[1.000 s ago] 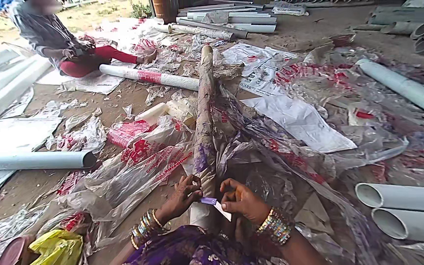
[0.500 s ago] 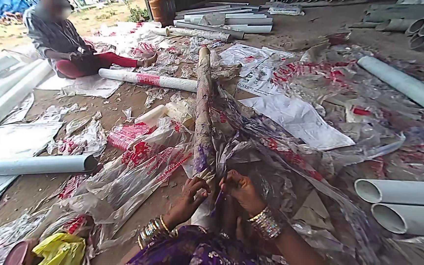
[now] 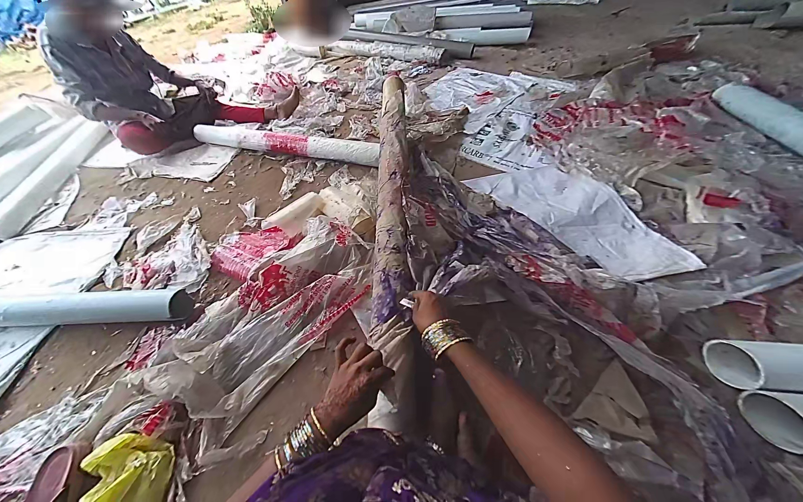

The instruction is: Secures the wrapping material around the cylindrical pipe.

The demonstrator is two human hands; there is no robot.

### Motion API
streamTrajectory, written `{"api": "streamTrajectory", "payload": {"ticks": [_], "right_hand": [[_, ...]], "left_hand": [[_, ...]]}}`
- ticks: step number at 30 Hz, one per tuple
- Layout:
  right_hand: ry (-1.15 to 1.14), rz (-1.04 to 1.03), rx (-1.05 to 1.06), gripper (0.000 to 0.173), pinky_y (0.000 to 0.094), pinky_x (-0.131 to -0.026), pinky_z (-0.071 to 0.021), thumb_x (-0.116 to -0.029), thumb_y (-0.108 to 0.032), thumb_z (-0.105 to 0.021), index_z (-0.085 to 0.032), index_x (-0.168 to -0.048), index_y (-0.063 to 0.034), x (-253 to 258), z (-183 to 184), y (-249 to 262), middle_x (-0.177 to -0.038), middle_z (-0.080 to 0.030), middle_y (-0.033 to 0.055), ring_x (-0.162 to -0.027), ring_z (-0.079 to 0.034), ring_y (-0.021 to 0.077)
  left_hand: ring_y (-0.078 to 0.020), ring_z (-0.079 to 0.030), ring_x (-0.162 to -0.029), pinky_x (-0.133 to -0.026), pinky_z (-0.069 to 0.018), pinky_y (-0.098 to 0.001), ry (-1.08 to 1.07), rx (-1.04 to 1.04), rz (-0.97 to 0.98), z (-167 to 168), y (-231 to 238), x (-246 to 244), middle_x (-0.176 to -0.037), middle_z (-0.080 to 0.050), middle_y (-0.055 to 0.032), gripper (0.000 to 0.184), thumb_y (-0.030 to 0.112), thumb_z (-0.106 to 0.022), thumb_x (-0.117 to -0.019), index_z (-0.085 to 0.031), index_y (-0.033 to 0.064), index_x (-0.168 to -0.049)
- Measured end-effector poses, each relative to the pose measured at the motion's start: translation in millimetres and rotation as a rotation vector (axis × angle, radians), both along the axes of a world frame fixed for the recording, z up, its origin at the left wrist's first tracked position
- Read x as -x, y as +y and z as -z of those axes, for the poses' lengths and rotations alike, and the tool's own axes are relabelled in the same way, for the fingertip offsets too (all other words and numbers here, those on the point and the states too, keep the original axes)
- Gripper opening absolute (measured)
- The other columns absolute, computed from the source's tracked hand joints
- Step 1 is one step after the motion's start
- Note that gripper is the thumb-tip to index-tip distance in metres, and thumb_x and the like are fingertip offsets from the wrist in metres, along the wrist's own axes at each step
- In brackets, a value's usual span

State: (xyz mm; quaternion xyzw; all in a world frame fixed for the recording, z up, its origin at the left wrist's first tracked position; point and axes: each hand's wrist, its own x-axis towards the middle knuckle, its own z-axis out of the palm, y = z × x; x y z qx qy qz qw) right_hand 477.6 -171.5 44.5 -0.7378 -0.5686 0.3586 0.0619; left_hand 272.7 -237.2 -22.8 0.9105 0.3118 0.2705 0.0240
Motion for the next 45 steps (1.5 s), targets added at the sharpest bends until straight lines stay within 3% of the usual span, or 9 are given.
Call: {"api": "streamTrajectory", "payload": {"ticks": [8, 24, 28, 32, 36, 45], "right_hand": [[-0.135, 0.047, 0.074, 0.035, 0.0529, -0.109, -0.0457, -0.1040, -0.006, -0.048, -0.065, -0.134, -0.0031, 23, 4, 26, -0.141, -0.062, 0.0213, -0.134, -0.058, 0.0362], [-0.003, -0.059, 0.174, 0.031, 0.0513, -0.114, -0.0406, -0.1025, -0.007, -0.054, -0.068, -0.129, 0.0008, 28, 21, -34, -0.138, -0.063, 0.0240, -0.135, -0.056, 0.0367], [0.033, -0.042, 0.158, 0.029, 0.0503, -0.109, -0.0440, -0.1015, -0.010, -0.058, -0.072, -0.126, -0.0041, 2, 14, -28, -0.130, -0.068, 0.0207, -0.126, -0.062, 0.0338], [0.017, 0.051, 0.031, 0.032, 0.0482, -0.117, -0.0382, -0.1035, -0.006, -0.054, -0.067, -0.132, -0.0010, 2, 9, -1, -0.141, -0.061, 0.0227, -0.137, -0.054, 0.0349], [-0.019, 0.046, 0.032, 0.034, 0.0497, -0.115, -0.0408, -0.1028, -0.007, -0.053, -0.066, -0.134, -0.0028, 17, 22, 17, -0.142, -0.061, 0.0217, -0.137, -0.054, 0.0347], [0.000, -0.140, 0.188, 0.032, 0.0518, -0.114, -0.0396, -0.1009, -0.008, -0.057, -0.068, -0.130, 0.0011, 31, 21, -29, -0.139, -0.061, 0.0252, -0.136, -0.054, 0.0378]], "left_hand": [[-0.0210, -0.066, -0.079, -0.099, -0.0411, -0.0557, 0.001, -0.079, 0.032, -2, -8, -1, -0.075, -0.064, 0.0014, 0.014, 0.015, -0.064, -0.0870, -0.075, 0.0229, -0.081], [-0.0200, -0.066, -0.078, -0.101, -0.0404, -0.0549, -0.025, -0.036, 0.038, -3, -12, 0, -0.073, -0.064, 0.0017, 0.013, 0.016, -0.064, -0.0857, -0.071, 0.0211, -0.076], [-0.0207, -0.068, -0.078, -0.100, -0.0427, -0.0563, -0.010, 0.070, 0.112, -6, -14, 3, -0.072, -0.066, 0.0012, 0.013, 0.013, -0.066, -0.0834, -0.070, 0.0187, -0.073], [-0.0209, -0.067, -0.077, -0.098, -0.0439, -0.0559, 0.020, 0.074, 0.162, -7, -15, 5, -0.071, -0.065, 0.0007, 0.013, 0.013, -0.065, -0.0841, -0.068, 0.0173, -0.072], [-0.0196, -0.066, -0.076, -0.099, -0.0433, -0.0532, 0.020, 0.050, 0.167, -9, -13, 8, -0.070, -0.064, 0.0016, 0.015, 0.014, -0.064, -0.0852, -0.067, 0.0181, -0.071], [-0.0205, -0.068, -0.077, -0.100, -0.0422, -0.0571, -0.044, 0.123, 0.157, -6, -15, 8, -0.071, -0.067, 0.0008, 0.012, 0.015, -0.067, -0.0830, -0.071, 0.0175, -0.072]]}}
